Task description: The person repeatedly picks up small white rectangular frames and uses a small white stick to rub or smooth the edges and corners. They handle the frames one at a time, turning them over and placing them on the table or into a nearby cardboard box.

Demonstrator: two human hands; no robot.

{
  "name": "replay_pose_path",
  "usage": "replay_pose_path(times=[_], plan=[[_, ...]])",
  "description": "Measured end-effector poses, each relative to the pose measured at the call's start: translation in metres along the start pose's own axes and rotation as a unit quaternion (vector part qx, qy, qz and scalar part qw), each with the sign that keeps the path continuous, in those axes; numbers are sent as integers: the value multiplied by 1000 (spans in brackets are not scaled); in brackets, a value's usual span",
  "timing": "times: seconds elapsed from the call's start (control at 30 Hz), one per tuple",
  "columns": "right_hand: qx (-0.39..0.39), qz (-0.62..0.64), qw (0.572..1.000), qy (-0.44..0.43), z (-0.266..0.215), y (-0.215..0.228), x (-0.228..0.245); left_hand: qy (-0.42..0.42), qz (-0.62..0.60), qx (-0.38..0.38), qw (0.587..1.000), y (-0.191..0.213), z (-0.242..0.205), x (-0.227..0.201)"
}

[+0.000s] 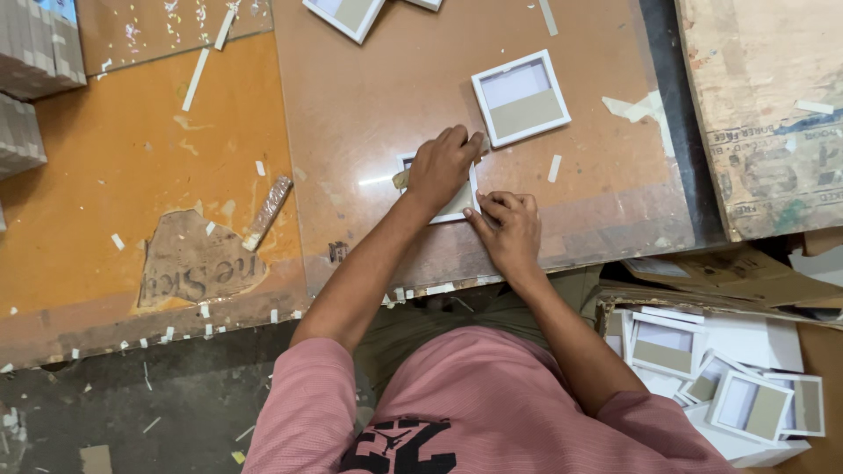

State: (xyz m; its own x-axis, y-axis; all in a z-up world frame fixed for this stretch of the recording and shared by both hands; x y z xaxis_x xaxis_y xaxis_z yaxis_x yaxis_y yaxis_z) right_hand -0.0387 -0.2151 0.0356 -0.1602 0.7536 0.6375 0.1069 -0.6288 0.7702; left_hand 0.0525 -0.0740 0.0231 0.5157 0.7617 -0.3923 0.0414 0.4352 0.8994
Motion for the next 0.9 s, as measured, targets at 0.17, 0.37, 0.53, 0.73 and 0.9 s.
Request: replay_pose_path(times=[0.17, 0.37, 0.53, 0.73, 0.9], plan=[[-11, 1, 1000, -1, 7, 5, 0, -42, -8, 40, 998, 10, -6, -3], [-7, -8, 1000, -3, 0, 3, -4, 33, -13, 57, 998, 6, 7, 7], [-14, -17, 1000, 2, 5, 3, 0, -40, -26, 98, 994, 0, -5, -5], [-2, -9, 1000, -14, 3, -1, -3, 9, -37, 65, 997, 4, 9, 18], [-8, 1, 1000, -16, 5, 3, 1, -50, -72, 94, 992, 9, -15, -8]])
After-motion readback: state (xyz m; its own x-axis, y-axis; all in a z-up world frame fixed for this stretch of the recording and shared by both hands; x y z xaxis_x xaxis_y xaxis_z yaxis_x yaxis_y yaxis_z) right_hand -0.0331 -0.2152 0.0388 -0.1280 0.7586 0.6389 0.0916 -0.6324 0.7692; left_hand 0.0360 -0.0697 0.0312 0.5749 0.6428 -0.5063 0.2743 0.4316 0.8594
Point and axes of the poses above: each hand's wrist, its own z-axis towards the middle knuckle, its own y-axis out of the back of the hand, x = y × z, the point moved 4 cm from there along z, towards the middle knuckle, and after that the axes turned 12 degrees about x, right-handed, at the moved point
